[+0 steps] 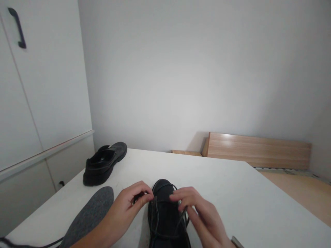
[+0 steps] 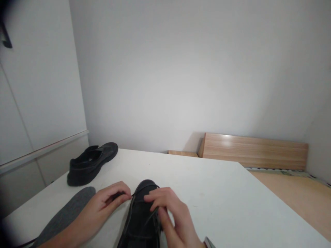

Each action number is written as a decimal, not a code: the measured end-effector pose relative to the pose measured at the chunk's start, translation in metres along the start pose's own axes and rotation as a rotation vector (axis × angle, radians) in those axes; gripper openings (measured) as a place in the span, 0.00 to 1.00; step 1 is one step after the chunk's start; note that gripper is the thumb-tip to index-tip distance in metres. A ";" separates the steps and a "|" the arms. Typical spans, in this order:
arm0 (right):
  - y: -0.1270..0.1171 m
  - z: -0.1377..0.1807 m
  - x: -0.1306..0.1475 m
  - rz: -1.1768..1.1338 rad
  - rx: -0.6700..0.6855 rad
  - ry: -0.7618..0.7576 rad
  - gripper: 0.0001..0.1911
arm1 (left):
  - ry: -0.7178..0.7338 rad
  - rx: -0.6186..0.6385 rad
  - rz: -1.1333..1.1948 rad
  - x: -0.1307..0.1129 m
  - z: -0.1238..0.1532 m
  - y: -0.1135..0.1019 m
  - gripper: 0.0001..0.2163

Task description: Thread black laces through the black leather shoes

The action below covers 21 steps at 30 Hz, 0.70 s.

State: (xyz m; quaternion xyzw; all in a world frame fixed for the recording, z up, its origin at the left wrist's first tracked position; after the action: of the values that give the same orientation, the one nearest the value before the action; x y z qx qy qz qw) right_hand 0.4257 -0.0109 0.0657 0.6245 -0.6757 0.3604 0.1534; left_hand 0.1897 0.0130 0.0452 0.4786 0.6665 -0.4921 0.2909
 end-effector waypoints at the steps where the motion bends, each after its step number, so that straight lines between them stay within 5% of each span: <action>1: -0.004 0.002 -0.008 -0.048 -0.145 0.083 0.11 | -0.005 -0.014 -0.012 0.000 0.001 -0.002 0.13; 4: -0.015 0.006 -0.031 -0.129 -0.375 0.332 0.10 | -0.041 -0.048 -0.029 0.002 0.003 -0.007 0.15; 8: -0.018 0.007 -0.049 -0.107 -0.284 0.642 0.18 | 0.059 -0.106 -0.135 0.010 0.003 -0.010 0.16; 12: -0.010 0.004 -0.047 -0.013 -0.160 0.644 0.19 | 0.234 -0.099 -0.188 0.014 0.004 -0.008 0.17; 21: -0.020 0.002 -0.043 -0.378 -0.023 0.735 0.17 | 0.195 -0.097 -0.251 0.009 0.003 -0.008 0.09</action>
State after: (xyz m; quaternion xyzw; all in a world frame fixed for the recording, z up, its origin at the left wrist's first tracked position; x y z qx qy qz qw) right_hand 0.4525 0.0197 0.0416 0.5657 -0.4534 0.5173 0.4547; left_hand 0.1786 0.0125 0.0399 0.4223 0.7693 -0.4429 0.1838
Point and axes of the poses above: each hand's wrist, its own z-axis away from the middle knuckle, its own y-axis out of the palm, x = y × z, the point moved 1 cm from there along -z, towards the middle knuckle, and after that the axes turned 11 degrees about -x, right-handed, at the moved point
